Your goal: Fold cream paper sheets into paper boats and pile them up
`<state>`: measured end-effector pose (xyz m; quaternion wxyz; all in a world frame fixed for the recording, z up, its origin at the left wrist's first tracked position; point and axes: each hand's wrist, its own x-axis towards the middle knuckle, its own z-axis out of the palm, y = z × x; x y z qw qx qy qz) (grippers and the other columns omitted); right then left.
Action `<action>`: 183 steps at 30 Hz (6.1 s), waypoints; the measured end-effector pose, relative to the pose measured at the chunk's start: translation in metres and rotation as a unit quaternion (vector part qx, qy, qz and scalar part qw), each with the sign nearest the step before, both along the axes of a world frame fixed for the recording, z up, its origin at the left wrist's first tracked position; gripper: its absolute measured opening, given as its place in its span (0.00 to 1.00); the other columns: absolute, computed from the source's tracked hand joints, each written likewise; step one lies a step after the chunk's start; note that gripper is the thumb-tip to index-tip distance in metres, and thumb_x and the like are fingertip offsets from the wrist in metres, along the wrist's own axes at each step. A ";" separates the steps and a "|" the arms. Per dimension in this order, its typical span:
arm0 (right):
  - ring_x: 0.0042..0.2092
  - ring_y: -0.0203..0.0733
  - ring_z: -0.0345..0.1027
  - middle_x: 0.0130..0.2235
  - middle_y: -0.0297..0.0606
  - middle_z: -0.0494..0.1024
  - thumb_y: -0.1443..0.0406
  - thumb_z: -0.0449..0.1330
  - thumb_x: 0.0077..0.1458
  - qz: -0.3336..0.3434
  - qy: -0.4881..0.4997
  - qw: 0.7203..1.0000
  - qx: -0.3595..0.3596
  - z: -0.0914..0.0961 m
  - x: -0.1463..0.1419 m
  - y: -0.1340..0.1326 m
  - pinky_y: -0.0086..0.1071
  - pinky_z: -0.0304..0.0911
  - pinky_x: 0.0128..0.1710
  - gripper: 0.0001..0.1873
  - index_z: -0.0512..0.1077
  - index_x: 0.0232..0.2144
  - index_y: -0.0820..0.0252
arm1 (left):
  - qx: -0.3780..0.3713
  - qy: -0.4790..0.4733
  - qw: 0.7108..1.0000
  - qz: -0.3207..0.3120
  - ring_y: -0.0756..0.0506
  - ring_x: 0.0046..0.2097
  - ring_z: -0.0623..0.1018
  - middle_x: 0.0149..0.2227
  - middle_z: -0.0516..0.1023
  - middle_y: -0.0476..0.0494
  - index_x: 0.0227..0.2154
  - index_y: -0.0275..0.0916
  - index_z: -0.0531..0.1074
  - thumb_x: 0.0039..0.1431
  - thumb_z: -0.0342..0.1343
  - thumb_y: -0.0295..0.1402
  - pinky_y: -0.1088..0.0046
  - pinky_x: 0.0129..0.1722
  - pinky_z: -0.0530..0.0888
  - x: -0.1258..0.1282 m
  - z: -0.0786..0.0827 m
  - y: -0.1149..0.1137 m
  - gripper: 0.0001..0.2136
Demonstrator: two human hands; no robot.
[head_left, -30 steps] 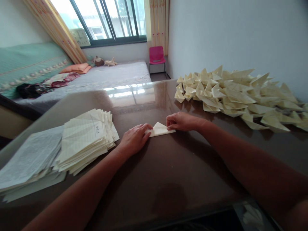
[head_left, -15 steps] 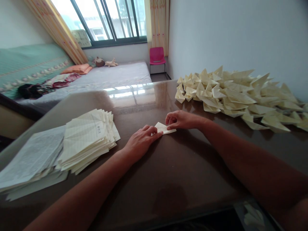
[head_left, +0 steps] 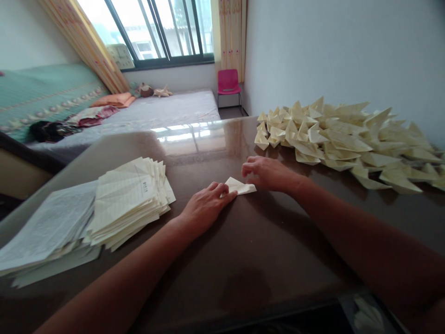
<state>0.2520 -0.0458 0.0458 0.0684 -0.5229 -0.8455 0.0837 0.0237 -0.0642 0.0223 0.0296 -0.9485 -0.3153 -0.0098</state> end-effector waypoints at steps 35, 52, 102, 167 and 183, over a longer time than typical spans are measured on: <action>0.41 0.49 0.74 0.41 0.48 0.79 0.70 0.53 0.56 0.046 -0.234 0.970 -0.056 0.031 -0.021 -0.042 0.32 0.60 0.29 0.13 0.78 0.36 0.62 | 0.075 0.067 0.994 0.044 0.44 0.44 0.73 0.44 0.74 0.45 0.48 0.44 0.70 0.64 0.49 0.29 0.74 0.30 0.70 -0.001 0.007 -0.008 0.12; 0.38 0.43 0.72 0.39 0.39 0.79 0.57 0.59 0.54 -0.032 -0.060 0.995 -0.070 -0.007 -0.003 -0.002 0.28 0.55 0.29 0.13 0.71 0.40 0.56 | 0.104 0.018 0.993 0.045 0.44 0.41 0.72 0.40 0.75 0.45 0.45 0.44 0.72 0.62 0.50 0.28 0.74 0.28 0.67 -0.008 -0.002 -0.004 0.12; 0.23 0.34 0.70 0.29 0.40 0.80 0.55 0.58 0.54 -0.051 0.149 0.945 -0.287 -0.003 0.003 0.006 0.25 0.61 0.23 0.17 0.74 0.28 0.64 | 0.168 0.036 0.985 -0.013 0.46 0.37 0.71 0.35 0.69 0.44 0.36 0.39 0.66 0.64 0.46 0.27 0.73 0.28 0.66 0.002 -0.003 -0.008 0.05; 0.23 0.29 0.58 0.22 0.27 0.69 0.65 0.61 0.46 -0.048 0.391 0.884 -0.251 -0.034 -0.013 0.013 0.24 0.52 0.22 0.09 0.68 0.31 0.62 | 0.153 -0.037 0.987 0.045 0.45 0.44 0.73 0.44 0.73 0.43 0.57 0.44 0.60 0.66 0.46 0.33 0.75 0.30 0.70 0.001 -0.018 -0.003 0.17; 0.31 0.33 0.66 0.29 0.33 0.74 0.73 0.54 0.52 -0.022 0.235 0.969 -0.069 -0.033 -0.016 0.012 0.24 0.56 0.31 0.08 0.71 0.33 0.61 | 0.132 -0.089 0.986 -0.042 0.43 0.51 0.68 0.52 0.71 0.43 0.54 0.42 0.65 0.66 0.47 0.33 0.67 0.47 0.71 0.000 -0.016 0.003 0.15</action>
